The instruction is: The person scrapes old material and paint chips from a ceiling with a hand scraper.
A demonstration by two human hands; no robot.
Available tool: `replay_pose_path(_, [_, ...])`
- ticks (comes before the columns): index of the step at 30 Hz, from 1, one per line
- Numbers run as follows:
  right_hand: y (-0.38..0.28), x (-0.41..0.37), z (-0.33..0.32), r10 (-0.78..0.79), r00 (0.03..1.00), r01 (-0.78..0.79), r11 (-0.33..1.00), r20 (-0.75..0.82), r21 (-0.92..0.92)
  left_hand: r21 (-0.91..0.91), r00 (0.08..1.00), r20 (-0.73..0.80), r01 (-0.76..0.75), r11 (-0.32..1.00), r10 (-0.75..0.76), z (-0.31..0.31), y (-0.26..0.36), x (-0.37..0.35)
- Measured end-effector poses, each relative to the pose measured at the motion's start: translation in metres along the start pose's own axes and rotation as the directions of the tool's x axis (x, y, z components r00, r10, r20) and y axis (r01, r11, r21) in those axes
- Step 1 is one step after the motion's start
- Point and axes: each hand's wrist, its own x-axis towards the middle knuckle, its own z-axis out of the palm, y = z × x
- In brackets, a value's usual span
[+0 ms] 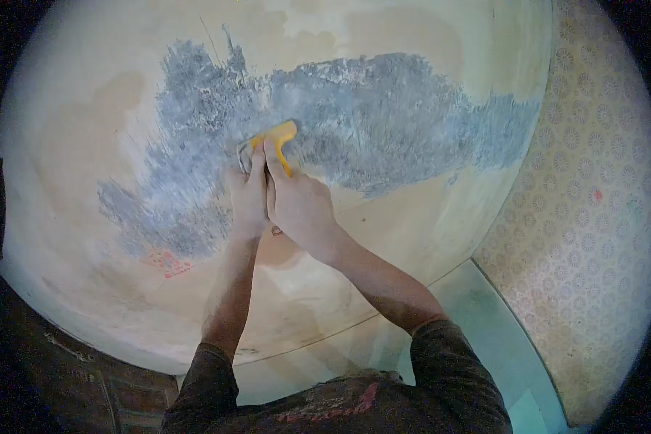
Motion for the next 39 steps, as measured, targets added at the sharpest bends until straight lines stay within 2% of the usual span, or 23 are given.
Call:
replay_pose_path(2, [0.002,0.008,0.000,-0.002,1.000,0.002,1.000,0.022,0.006,0.057,0.997,0.046,0.056,0.997,-0.058,-0.002,0.004,0.006])
replay_pose_path(3, [0.001,0.022,-0.006,-0.035,0.998,0.036,0.999,-0.050,0.020,0.055,0.998,0.044,0.050,0.997,-0.053,0.001,0.010,0.012])
replay_pose_path(4, [-0.001,0.027,-0.011,-0.060,0.991,0.065,0.997,-0.117,0.037,-0.023,0.997,0.047,0.057,0.998,-0.056,0.005,0.018,0.020])
replay_pose_path(6, [-0.003,0.024,-0.020,-0.047,0.997,0.047,0.999,-0.061,0.002,-0.102,0.997,0.051,0.066,0.993,-0.061,0.010,0.023,0.016])
replay_pose_path(8, [-0.001,0.021,-0.019,-0.031,0.999,0.031,0.999,-0.012,-0.036,-0.079,0.997,-0.014,-0.075,0.994,0.074,0.012,0.023,0.002])
replay_pose_path(12, [-0.004,0.035,-0.024,-0.016,0.999,0.015,1.000,-0.042,-0.028,-0.080,0.995,0.008,-0.095,0.992,0.096,0.013,0.032,0.019])
replay_pose_path(14, [-0.004,0.034,-0.028,-0.020,0.998,0.018,0.999,-0.057,-0.034,-0.009,0.999,0.031,0.033,0.999,-0.033,0.013,0.032,0.022])
replay_pose_path(15, [-0.001,0.022,-0.024,-0.003,1.000,0.002,0.999,-0.011,-0.045,-0.009,0.999,0.033,0.041,0.999,-0.040,0.014,0.021,0.016])
replay_pose_path(17, [0.004,0.021,-0.019,0.002,1.000,-0.001,0.998,0.025,-0.062,-0.195,0.991,-0.045,-0.131,0.972,0.124,0.018,-0.004,0.010])
replay_pose_path(18, [0.004,0.027,-0.015,-0.034,0.998,0.031,0.998,-0.050,-0.052,-0.195,0.990,-0.041,-0.142,0.970,0.136,0.018,0.006,0.018])
replay_pose_path(19, [0.002,0.032,-0.015,-0.067,0.991,0.063,0.997,-0.119,-0.043,-0.132,0.997,-0.011,-0.083,0.988,0.083,0.016,0.022,0.028])
replay_pose_path(21, [-0.004,0.043,-0.026,-0.067,0.991,0.064,0.997,-0.117,-0.033,-0.064,1.000,0.014,-0.017,0.998,0.018,0.015,0.029,0.031])
replay_pose_path(23, [-0.003,0.037,-0.029,-0.066,0.992,0.064,0.998,-0.110,-0.029,-0.063,0.977,0.010,-0.211,0.975,0.212,0.016,0.028,0.028])
replay_pose_path(24, [0.001,0.024,-0.022,-0.047,0.997,0.046,0.999,-0.056,-0.015,-0.066,0.977,0.011,-0.211,0.975,0.212,0.017,0.021,0.022])
replay_pose_path(25, [0.001,0.020,-0.020,-0.033,0.999,0.033,0.999,-0.005,0.000,-0.129,0.986,-0.039,-0.164,0.978,0.160,0.017,0.012,0.015])
replay_pose_path(27, [-0.003,0.036,-0.019,-0.054,0.994,0.056,0.998,-0.093,0.028,-0.193,0.990,-0.071,-0.132,0.972,0.120,0.015,0.016,0.025])
replay_pose_path(29, [-0.005,0.043,-0.021,-0.068,0.987,0.077,0.996,-0.142,0.053,-0.064,0.997,0.041,0.060,0.996,-0.058,0.006,0.039,0.037])
replay_pose_path(30, [-0.006,0.046,-0.023,-0.083,0.989,0.089,0.995,-0.126,0.048,-0.064,0.997,0.041,0.064,0.996,-0.061,0.007,0.035,0.034])
replay_pose_path(32, [-0.003,0.036,-0.019,-0.091,0.990,0.096,0.995,-0.105,0.041,-0.031,0.986,-0.096,-0.143,0.989,0.139,0.008,0.016,0.020])
replay_pose_path(33, [-0.003,0.025,-0.015,-0.079,0.996,0.083,0.994,-0.052,0.074,-0.035,0.985,-0.097,-0.146,0.989,0.142,0.006,0.010,0.017])
replay_pose_path(34, [-0.002,0.023,-0.012,-0.068,0.998,0.069,0.992,-0.011,0.109,-0.069,0.993,-0.070,-0.095,0.993,0.090,0.003,0.006,0.017])
replay_pose_path(37, [-0.013,0.042,-0.013,-0.069,0.990,0.087,0.985,-0.120,0.147,-0.113,1.000,0.006,0.030,0.993,-0.030,-0.006,0.019,0.036])
replay_pose_path(39, [-0.012,0.036,-0.020,-0.066,0.995,0.077,0.985,-0.073,0.156,-0.116,0.993,0.054,0.115,0.987,-0.109,-0.007,0.021,0.029])
